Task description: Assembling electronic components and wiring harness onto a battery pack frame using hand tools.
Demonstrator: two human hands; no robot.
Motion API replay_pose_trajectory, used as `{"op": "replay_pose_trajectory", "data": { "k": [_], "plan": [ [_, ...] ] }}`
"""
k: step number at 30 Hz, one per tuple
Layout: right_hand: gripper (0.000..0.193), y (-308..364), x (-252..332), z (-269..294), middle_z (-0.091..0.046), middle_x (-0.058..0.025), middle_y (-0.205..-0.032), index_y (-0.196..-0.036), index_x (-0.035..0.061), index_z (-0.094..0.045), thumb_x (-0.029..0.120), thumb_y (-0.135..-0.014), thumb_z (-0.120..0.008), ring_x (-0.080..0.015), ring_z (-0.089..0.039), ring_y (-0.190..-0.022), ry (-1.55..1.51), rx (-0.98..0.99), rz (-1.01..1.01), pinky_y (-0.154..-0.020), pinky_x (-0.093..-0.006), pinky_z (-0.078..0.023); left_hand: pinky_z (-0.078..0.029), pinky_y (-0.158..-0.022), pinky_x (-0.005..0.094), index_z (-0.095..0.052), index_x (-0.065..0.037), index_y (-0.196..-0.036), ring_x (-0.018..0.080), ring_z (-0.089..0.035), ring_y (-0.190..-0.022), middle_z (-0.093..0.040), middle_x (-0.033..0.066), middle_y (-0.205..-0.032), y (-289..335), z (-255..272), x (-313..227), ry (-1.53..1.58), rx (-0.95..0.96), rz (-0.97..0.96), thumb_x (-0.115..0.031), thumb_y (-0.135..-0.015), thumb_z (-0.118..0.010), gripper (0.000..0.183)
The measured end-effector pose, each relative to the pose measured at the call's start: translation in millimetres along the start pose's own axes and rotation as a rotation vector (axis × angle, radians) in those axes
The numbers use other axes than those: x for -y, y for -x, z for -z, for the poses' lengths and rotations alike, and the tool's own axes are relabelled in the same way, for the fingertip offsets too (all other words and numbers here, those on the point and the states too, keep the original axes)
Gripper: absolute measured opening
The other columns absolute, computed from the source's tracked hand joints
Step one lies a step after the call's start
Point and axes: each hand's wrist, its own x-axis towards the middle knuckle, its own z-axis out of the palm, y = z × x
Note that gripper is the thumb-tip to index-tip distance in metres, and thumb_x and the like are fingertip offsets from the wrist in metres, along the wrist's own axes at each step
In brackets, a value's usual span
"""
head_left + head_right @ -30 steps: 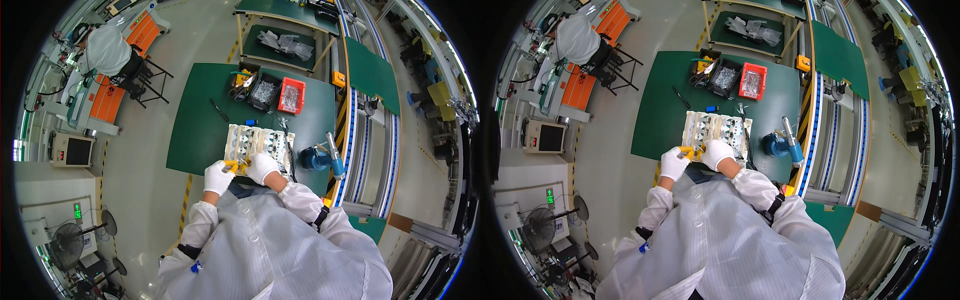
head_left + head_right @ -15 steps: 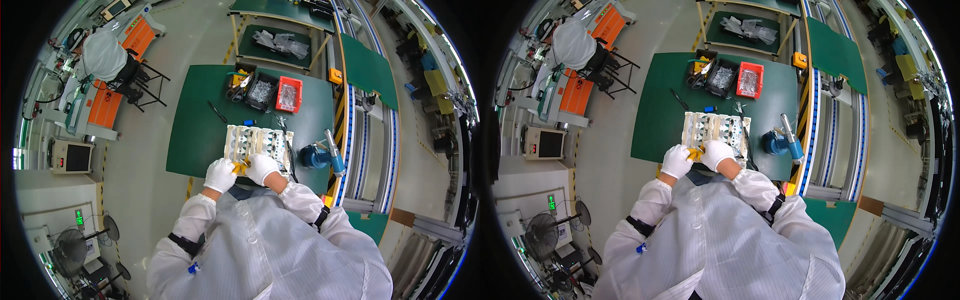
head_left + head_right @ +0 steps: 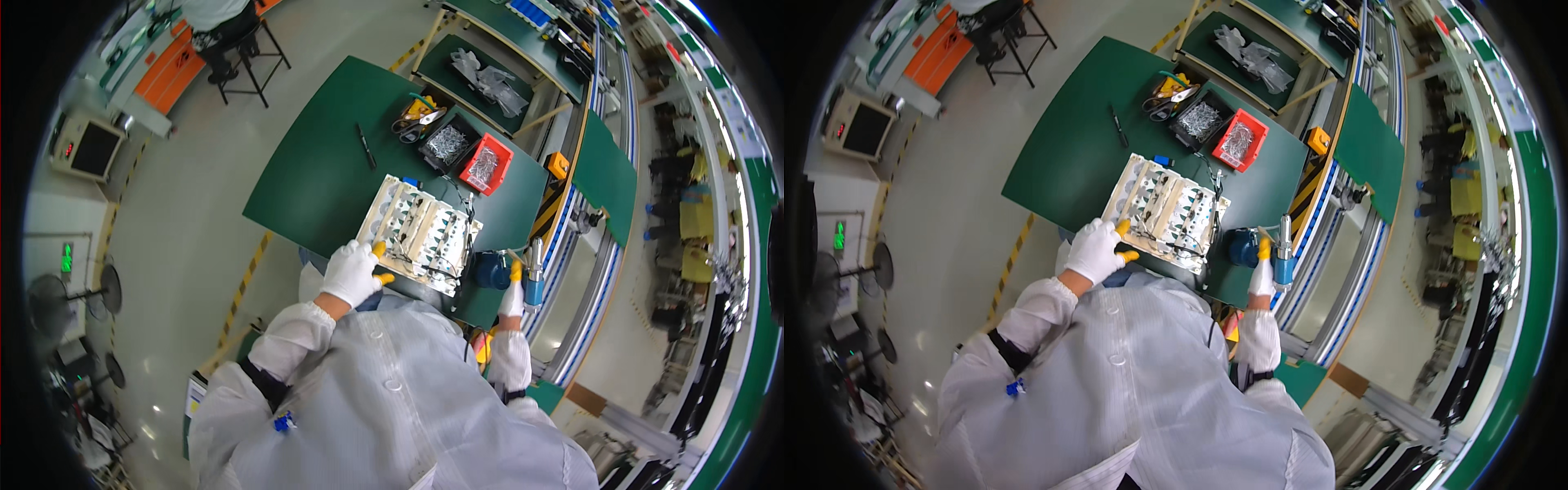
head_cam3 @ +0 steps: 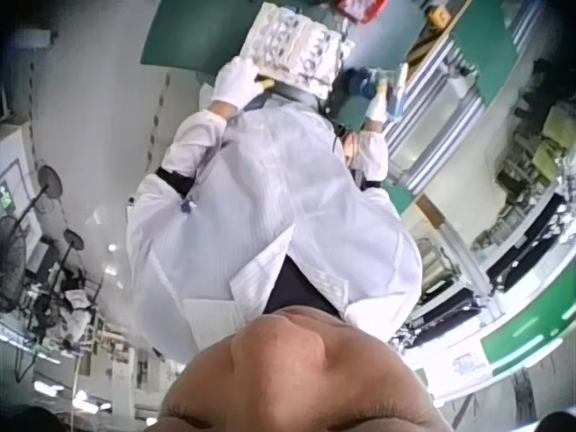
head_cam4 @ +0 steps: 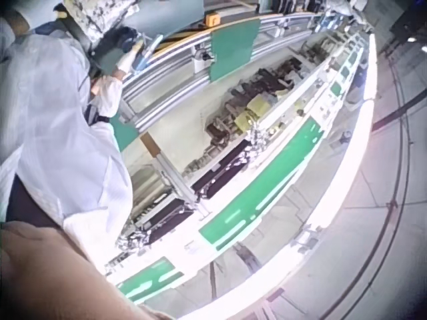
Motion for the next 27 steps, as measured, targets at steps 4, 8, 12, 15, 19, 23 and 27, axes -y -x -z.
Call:
{"op": "replay_pose_trajectory", "data": {
  "k": [4,8,12,15,19,23,27],
  "plan": [
    [0.032,-50,52,-28,-0.07,-0.0033,-0.111,-0.128,0.0043,-0.062,0.022,-0.101,-0.065,-0.0171,-0.066,-0.106,0.366,0.222,0.283,-0.094,-0.032,-0.048,-0.053,-0.077,0.0425,-0.075,-0.006,-0.088,0.0277,-0.062,-0.09,-0.064,0.0097,-0.09,-1,-24,16,0.008,-0.015,-0.01,-0.034,-0.075,-0.079,0.031],
    [0.021,-24,159,-86,-0.073,-0.0112,-0.1,-0.109,0.0045,-0.069,0.014,-0.091,-0.069,-0.0203,-0.069,-0.088,0.784,0.613,0.267,-0.08,-0.0313,-0.053,-0.055,-0.076,0.0402,-0.077,-0.008,-0.086,0.0249,-0.064,-0.09,-0.065,0.0061,-0.087,3,-25,23,0.01,-0.018,0.014,-0.03,-0.074,-0.078,0.025],
    [0.03,26,224,-140,-0.072,-0.016,-0.091,-0.113,0.0058,-0.069,0.02,-0.088,-0.062,-0.032,-0.068,-0.081,1.193,1.079,0.394,-0.075,-0.0386,-0.056,-0.056,-0.075,0.0387,-0.077,-0.009,-0.084,0.0238,-0.065,-0.088,-0.065,0.0051,-0.085,3,-27,24,0.015,-0.07,-0.024,-0.029,-0.073,-0.078,0.023],
    [0.031,56,224,-160,-0.072,-0.0169,-0.094,-0.112,0.0048,-0.069,0.021,-0.086,-0.062,-0.0316,-0.069,-0.084,1.068,1.176,0.317,-0.077,-0.038,-0.056,-0.056,-0.075,0.039,-0.075,-0.009,-0.081,0.0236,-0.065,-0.086,-0.065,0.0055,-0.083,5,-32,26,0.033,-0.122,-0.017,-0.028,-0.072,-0.079,0.021],
    [0.027,62,208,-171,-0.072,-0.0159,-0.095,-0.106,0.0057,-0.069,0.022,-0.087,-0.061,-0.0336,-0.068,-0.087,1.19,1.221,0.36,-0.08,-0.0387,-0.055,-0.056,-0.072,0.0383,-0.072,-0.009,-0.078,0.0228,-0.066,-0.084,-0.066,0.0059,-0.081,5,-38,26,0.021,-0.178,-0.017,-0.022,-0.076,-0.074,0.013],
    [0.025,62,198,-179,-0.072,-0.0146,-0.095,-0.103,0.007,-0.069,0.025,-0.087,-0.061,-0.0335,-0.067,-0.088,1.301,1.238,0.337,-0.081,-0.0383,-0.055,-0.056,-0.071,0.0362,-0.072,-0.009,-0.083,0.0223,-0.067,-0.083,-0.066,0.006,-0.08,3,-46,27,-0.012,-0.219,-0.005,-0.017,-0.079,-0.069,0.009],
    [0.028,58,189,-179,-0.072,-0.0145,-0.097,-0.105,0.008,-0.069,0.027,-0.087,-0.062,-0.0338,-0.067,-0.09,1.276,1.227,0.315,-0.082,-0.0385,-0.055,-0.055,-0.071,0.0361,-0.071,-0.009,-0.085,0.0221,-0.067,-0.081,-0.066,0.0062,-0.08,2,-54,28,0.0,-0.244,0.002,-0.018,-0.079,-0.07,0.011]
  ]
}}
